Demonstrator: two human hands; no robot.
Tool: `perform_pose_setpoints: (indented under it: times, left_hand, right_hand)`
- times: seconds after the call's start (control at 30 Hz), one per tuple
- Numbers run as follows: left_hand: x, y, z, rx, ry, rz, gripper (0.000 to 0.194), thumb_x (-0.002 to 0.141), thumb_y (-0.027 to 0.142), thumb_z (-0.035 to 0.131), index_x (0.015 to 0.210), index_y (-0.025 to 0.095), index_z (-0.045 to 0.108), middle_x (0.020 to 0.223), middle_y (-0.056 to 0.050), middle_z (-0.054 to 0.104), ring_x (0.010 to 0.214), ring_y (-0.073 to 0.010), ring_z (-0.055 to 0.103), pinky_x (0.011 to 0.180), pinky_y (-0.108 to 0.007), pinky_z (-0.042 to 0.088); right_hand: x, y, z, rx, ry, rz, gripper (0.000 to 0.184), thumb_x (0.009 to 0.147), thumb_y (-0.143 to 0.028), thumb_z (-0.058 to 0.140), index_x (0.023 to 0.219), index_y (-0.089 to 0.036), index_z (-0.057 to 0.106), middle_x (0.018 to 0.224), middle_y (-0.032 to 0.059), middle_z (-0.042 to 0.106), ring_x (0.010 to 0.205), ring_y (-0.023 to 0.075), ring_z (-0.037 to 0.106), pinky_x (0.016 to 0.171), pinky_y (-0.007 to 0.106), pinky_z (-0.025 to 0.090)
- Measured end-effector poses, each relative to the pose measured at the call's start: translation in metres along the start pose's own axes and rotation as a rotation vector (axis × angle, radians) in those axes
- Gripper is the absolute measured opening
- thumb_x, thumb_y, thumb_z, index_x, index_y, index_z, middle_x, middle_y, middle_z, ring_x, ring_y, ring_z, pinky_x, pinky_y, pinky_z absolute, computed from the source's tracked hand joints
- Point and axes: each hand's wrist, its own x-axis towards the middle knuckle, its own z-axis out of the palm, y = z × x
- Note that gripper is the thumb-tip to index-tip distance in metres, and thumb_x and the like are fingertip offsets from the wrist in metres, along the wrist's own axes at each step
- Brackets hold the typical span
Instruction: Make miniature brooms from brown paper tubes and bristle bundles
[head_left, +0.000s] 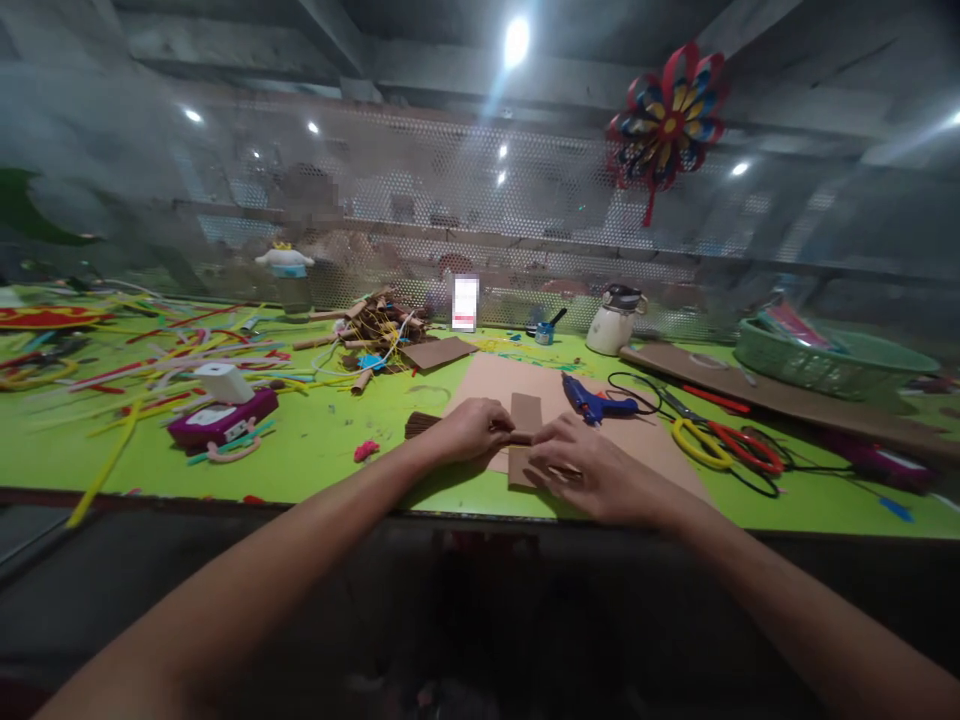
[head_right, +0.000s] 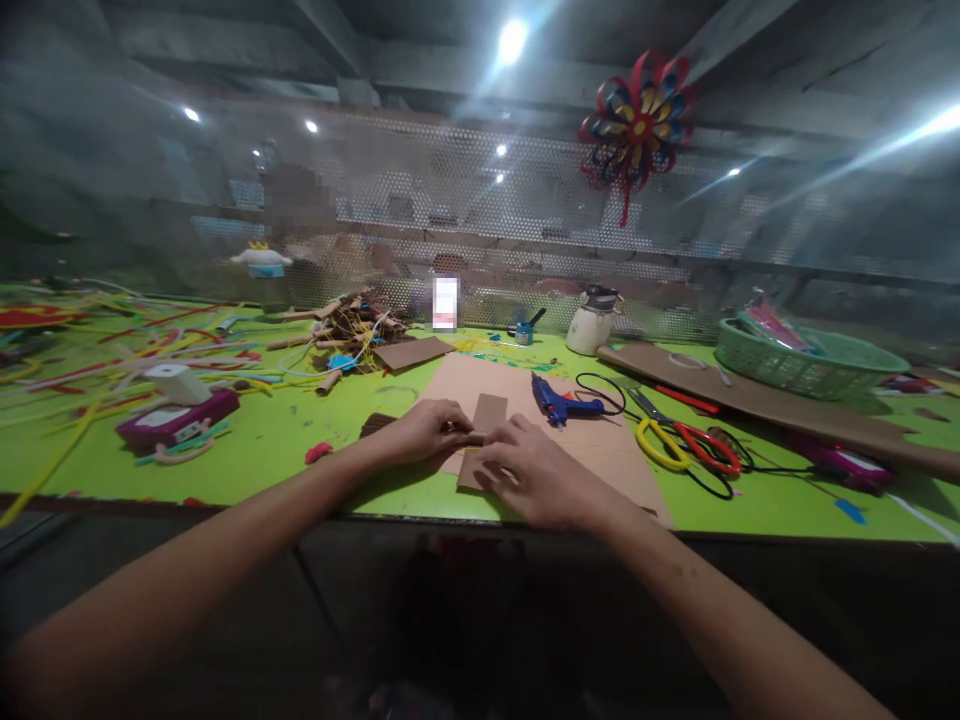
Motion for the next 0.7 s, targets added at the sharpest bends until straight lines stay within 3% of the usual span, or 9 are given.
perform_pose_setpoints:
  times: [0.1, 0.23, 0.37, 0.53, 0.7]
  left_hand:
    - [0.001, -0.003, 0.002, 0.023, 0.017, 0.018, 0.025, 0.082, 0.031, 0.054, 0.089, 0.013, 0.071, 0.084, -0.009, 0.068, 0.071, -0.0154, 0.056, 0.062, -0.024, 0.037]
    - [0.001, -0.002, 0.001, 0.022, 0.018, 0.033, 0.020, 0.080, 0.022, 0.054, 0.088, 0.013, 0.071, 0.083, -0.007, 0.067, 0.072, -0.0147, 0.056, 0.063, -0.023, 0.037]
    - [-0.002, 0.001, -0.002, 0.021, 0.000, 0.046, 0.020, 0.080, 0.020, 0.052, 0.084, 0.013, 0.070, 0.079, -0.006, 0.066, 0.067, -0.0127, 0.053, 0.060, -0.022, 0.035]
    - [-0.001, -0.004, 0.002, 0.014, -0.001, 0.049, 0.021, 0.079, 0.022, 0.053, 0.086, 0.013, 0.070, 0.081, -0.008, 0.066, 0.071, -0.0142, 0.053, 0.062, -0.023, 0.037]
    - [0.000, -0.009, 0.006, 0.012, 0.019, 0.032, 0.020, 0.079, 0.024, 0.054, 0.087, 0.014, 0.069, 0.082, -0.008, 0.065, 0.074, -0.0154, 0.054, 0.065, -0.024, 0.039]
  right_hand:
    - [-0.002, -0.013, 0.009, -0.107, -0.018, -0.007, 0.007, 0.084, -0.017, 0.053, 0.085, -0.018, 0.060, 0.092, 0.0089, 0.057, 0.088, 0.0211, 0.046, 0.074, 0.035, 0.043]
    - [-0.004, -0.008, 0.031, -0.248, 0.059, 0.001, 0.015, 0.085, -0.009, 0.046, 0.081, -0.015, 0.059, 0.086, 0.0104, 0.057, 0.083, 0.0218, 0.043, 0.074, 0.037, 0.042]
    - [-0.009, -0.001, 0.040, -0.125, 0.170, -0.019, 0.024, 0.086, -0.004, 0.041, 0.077, -0.015, 0.061, 0.081, 0.0091, 0.058, 0.079, 0.0198, 0.043, 0.068, 0.033, 0.042]
    - [-0.013, 0.002, 0.038, -0.020, 0.197, -0.020, 0.024, 0.087, -0.008, 0.045, 0.083, -0.017, 0.066, 0.080, 0.0075, 0.060, 0.077, 0.0186, 0.045, 0.065, 0.031, 0.042]
    - [0.000, 0.013, 0.020, 0.035, 0.219, 0.037, 0.019, 0.085, -0.016, 0.052, 0.092, -0.019, 0.069, 0.080, 0.0081, 0.060, 0.074, 0.0179, 0.052, 0.062, 0.029, 0.044]
